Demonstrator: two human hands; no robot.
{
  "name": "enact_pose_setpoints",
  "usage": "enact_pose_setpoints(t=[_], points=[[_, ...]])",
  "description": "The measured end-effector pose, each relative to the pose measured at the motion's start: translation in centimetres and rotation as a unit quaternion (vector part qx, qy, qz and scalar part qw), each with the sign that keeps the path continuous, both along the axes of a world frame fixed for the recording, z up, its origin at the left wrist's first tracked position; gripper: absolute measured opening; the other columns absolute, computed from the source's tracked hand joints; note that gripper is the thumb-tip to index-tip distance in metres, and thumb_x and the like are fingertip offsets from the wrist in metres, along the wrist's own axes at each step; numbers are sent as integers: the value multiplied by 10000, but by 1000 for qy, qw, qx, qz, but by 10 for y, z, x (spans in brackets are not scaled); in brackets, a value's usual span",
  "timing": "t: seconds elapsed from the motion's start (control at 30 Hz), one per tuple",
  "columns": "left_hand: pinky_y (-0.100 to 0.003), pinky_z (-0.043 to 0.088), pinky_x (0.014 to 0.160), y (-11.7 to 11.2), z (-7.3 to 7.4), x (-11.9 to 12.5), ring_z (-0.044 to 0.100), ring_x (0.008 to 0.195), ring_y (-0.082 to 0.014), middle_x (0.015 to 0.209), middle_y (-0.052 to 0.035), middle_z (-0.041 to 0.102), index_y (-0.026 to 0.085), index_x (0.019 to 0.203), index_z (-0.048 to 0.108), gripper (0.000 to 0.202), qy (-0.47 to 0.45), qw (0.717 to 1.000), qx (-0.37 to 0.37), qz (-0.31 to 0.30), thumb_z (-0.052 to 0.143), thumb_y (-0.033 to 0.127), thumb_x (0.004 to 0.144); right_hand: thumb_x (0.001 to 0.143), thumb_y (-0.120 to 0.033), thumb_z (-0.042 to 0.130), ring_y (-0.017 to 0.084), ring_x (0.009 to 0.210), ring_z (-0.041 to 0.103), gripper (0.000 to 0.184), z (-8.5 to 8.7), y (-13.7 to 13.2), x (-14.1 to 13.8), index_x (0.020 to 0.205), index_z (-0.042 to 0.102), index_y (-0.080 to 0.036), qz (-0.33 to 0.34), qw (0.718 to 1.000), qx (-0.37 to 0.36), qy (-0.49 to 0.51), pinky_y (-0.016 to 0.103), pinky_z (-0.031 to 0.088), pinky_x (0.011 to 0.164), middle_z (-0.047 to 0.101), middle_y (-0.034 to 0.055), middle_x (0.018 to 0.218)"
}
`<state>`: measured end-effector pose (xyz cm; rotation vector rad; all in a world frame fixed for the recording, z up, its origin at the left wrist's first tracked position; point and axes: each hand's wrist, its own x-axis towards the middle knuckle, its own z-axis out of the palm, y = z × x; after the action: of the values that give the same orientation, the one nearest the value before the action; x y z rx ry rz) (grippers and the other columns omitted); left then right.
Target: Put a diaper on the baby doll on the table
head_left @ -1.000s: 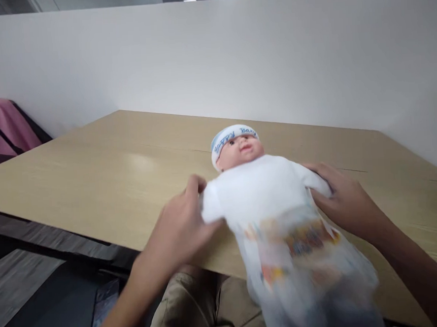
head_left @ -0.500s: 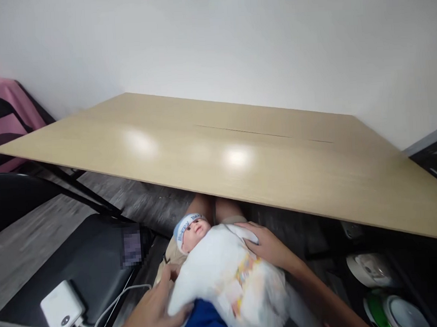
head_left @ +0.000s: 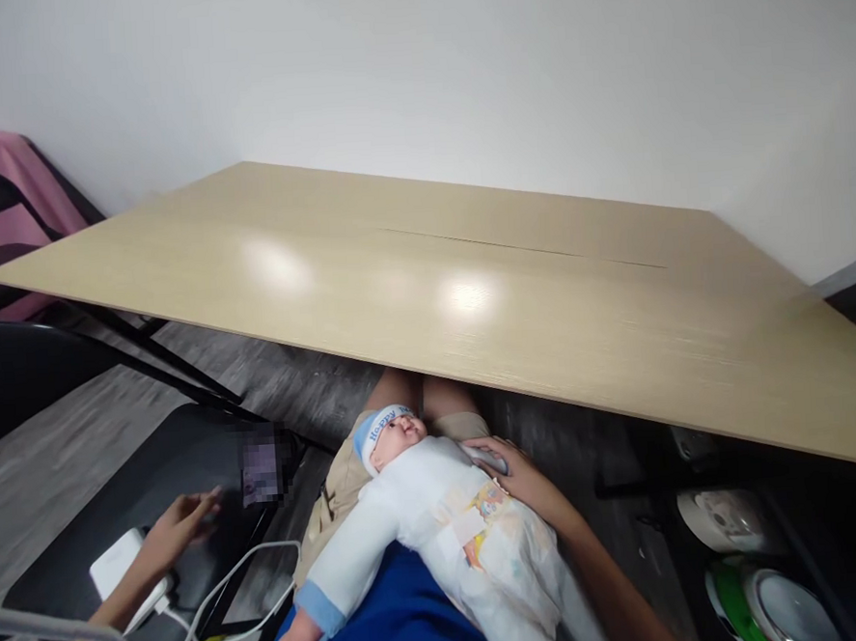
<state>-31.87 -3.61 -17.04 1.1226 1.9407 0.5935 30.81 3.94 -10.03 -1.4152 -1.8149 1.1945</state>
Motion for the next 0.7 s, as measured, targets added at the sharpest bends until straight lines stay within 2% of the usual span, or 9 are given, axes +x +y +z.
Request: enact_pose_setpoints(t=[0.07,0.1,0.17,0.27,0.4,0.47,0.6,0.7], points=[[-522,609,847,25,-21,8,807,955,-437,828,-27,772,283,825,630,658,123,990,9,70,696,915,654,983,-530,700,334,1248,749,347,-3,-1,0,1240,830,-337,-8,1000,-1,1,538,556,1151,838,61,1296],[-535,606,889,35,-30,12,799,1010,-458,873,-55,786,280,839,609,660,156,984,9,84,725,893,623,986,-532,701,334,1254,747,339,-4,-2,1,1238,830,-345,-12,1000,-3,2,537,552,1157,837,57,1299],[-550,599,932,46,-44,18,781,1061,-478,940,-110,795,274,869,587,654,163,983,8,81,736,862,625,995,-541,696,334,1272,741,343,-6,-4,1,1245,828,-347,-19,1000,-9,4,539,545,1167,834,55,1313],[-577,585,949,53,-54,18,763,1083,-497,1000,-169,791,264,894,589,648,177,980,11,84,646,883,712,1003,-554,685,336,1297,736,377,-8,-6,1,1263,822,-318,-28,999,-23,11,544,540,1180,828,73,1329],[-610,582,925,57,-55,18,750,1074,-531,985,-207,780,241,896,619,668,185,977,17,107,623,889,737,995,-573,694,331,1307,736,393,-7,-6,-1,1256,821,-309,-37,998,-43,24,532,561,1170,818,89,1348],[-606,580,967,57,-53,21,742,1121,-515,1048,-217,777,219,948,633,665,184,974,42,124,582,865,798,995,-582,695,328,1304,737,397,-6,-6,-3,1253,820,-308,-43,997,-51,30,528,564,1168,815,92,1350],[-545,530,1150,49,-44,34,684,1313,-422,1266,-161,762,202,1104,658,661,149,974,123,116,332,769,1002,1006,-604,682,324,1320,729,410,-4,-8,-6,1264,815,-314,-54,996,-62,41,531,547,1190,810,90,1359],[-498,491,1236,46,-39,45,684,1356,-361,1308,-125,769,199,1159,682,790,99,978,164,85,137,762,1059,1007,-615,682,329,1329,724,416,-2,-9,-6,1266,814,-316,-58,995,-70,45,536,547,1190,808,90,1366]])
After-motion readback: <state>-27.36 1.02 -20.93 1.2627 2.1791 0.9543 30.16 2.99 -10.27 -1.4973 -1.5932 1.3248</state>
